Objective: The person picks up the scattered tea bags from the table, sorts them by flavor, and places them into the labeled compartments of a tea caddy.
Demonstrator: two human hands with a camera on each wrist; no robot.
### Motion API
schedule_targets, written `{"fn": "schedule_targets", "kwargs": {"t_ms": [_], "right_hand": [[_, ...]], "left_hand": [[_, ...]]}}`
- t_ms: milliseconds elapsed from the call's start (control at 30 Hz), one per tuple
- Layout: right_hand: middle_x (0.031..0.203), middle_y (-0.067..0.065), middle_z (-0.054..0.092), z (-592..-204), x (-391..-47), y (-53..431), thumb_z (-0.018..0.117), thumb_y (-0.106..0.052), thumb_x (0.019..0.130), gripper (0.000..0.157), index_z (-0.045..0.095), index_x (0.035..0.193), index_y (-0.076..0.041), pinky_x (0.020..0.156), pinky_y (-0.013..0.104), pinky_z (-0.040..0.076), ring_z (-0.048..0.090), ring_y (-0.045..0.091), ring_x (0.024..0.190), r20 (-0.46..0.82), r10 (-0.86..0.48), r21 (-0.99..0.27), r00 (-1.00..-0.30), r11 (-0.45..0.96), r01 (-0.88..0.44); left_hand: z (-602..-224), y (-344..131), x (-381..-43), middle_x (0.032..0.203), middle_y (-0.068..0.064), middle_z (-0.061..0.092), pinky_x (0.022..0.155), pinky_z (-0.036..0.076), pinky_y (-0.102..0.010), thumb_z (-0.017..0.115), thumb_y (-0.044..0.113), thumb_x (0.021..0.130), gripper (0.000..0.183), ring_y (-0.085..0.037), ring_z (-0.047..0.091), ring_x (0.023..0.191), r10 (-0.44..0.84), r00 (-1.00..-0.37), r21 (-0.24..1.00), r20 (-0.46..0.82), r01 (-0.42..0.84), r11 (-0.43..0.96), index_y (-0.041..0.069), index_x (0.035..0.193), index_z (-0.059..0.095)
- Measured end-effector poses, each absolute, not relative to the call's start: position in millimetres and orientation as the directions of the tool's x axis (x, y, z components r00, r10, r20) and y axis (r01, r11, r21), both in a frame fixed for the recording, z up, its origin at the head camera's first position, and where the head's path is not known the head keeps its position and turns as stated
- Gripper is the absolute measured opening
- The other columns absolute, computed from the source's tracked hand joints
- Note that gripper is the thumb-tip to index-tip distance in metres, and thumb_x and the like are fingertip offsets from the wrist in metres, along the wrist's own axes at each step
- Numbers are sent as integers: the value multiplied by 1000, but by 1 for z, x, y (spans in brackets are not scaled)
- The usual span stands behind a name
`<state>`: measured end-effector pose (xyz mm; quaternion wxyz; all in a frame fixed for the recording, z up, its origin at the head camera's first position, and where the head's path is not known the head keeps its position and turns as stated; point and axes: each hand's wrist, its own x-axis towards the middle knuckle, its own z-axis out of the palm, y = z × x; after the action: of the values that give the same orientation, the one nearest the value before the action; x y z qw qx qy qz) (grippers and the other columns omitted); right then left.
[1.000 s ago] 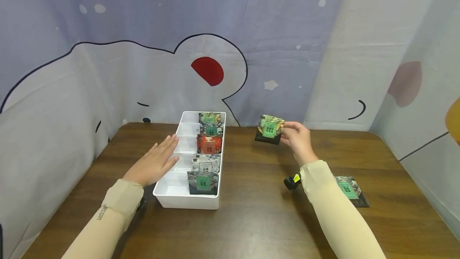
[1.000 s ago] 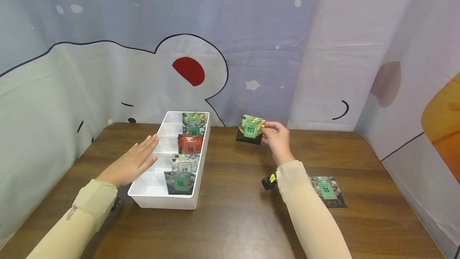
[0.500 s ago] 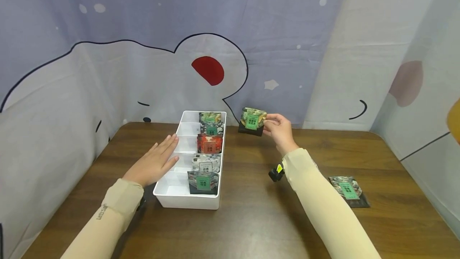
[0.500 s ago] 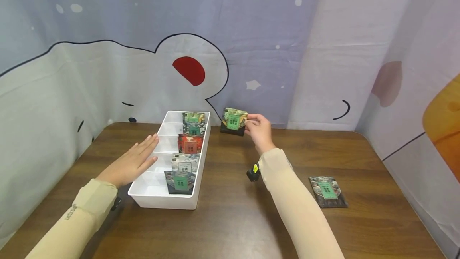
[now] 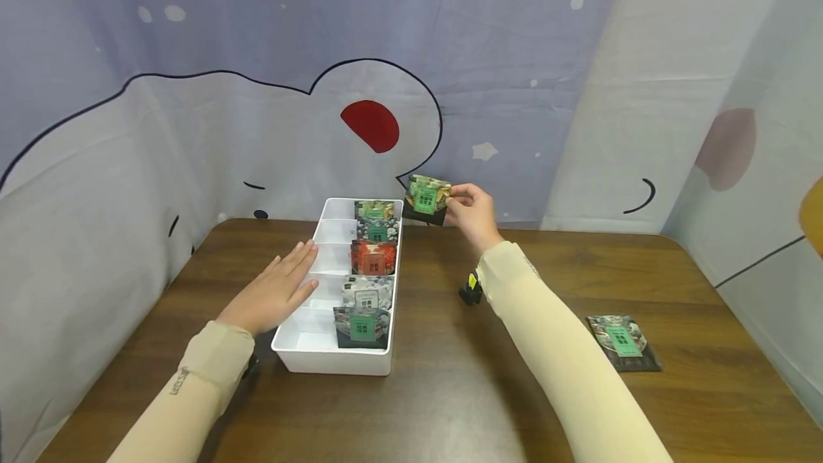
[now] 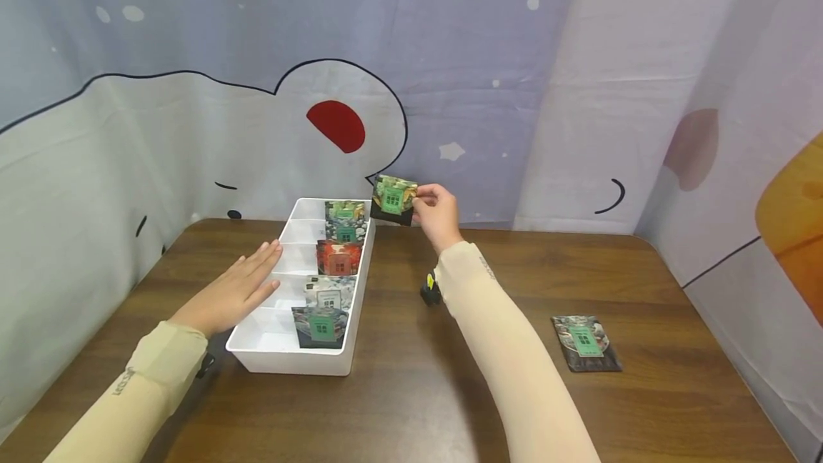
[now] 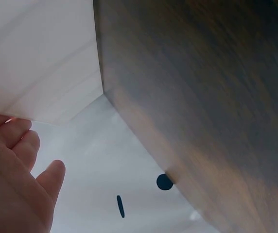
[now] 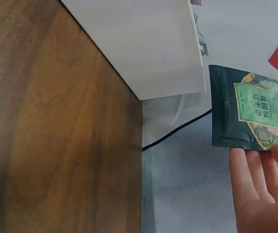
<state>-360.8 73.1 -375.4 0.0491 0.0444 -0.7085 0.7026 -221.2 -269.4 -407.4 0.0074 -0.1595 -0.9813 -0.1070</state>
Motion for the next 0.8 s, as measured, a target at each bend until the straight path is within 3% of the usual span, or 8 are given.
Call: {"fn": "schedule_targets", "kwargs": {"t_ms": [433,700,800], "right_hand": [[98,12,62,-361,-368,35,59,5,98,11,60,109,6,93,51,57,68,32,94,179,-16,-984,-984,17,-179],[91,11,60,-366,-369,14,59,4,99,6,60,105,4,87,41,61,67,44,99,190,-13,-981,-982,46,-190],[90,12,59,-369,-370,9,59,6,98,6,60,104,5,89,45,60,65,48,101,186,-4,-982,-983,25,-186]], "left_hand": [[-407,-270,-221,168,-15,16,123,15,-57,38,42,109,68,-36,15,154,318,-946,216,58,322,922,2,161,19],[-408,-270,-221,169,-14,15,124,13,-56,38,39,109,67,-35,13,155,320,-946,238,56,323,916,2,161,18],[-407,-270,-221,169,-14,14,124,13,-56,38,40,109,67,-35,13,155,319,-946,243,53,322,915,3,161,17]]}}
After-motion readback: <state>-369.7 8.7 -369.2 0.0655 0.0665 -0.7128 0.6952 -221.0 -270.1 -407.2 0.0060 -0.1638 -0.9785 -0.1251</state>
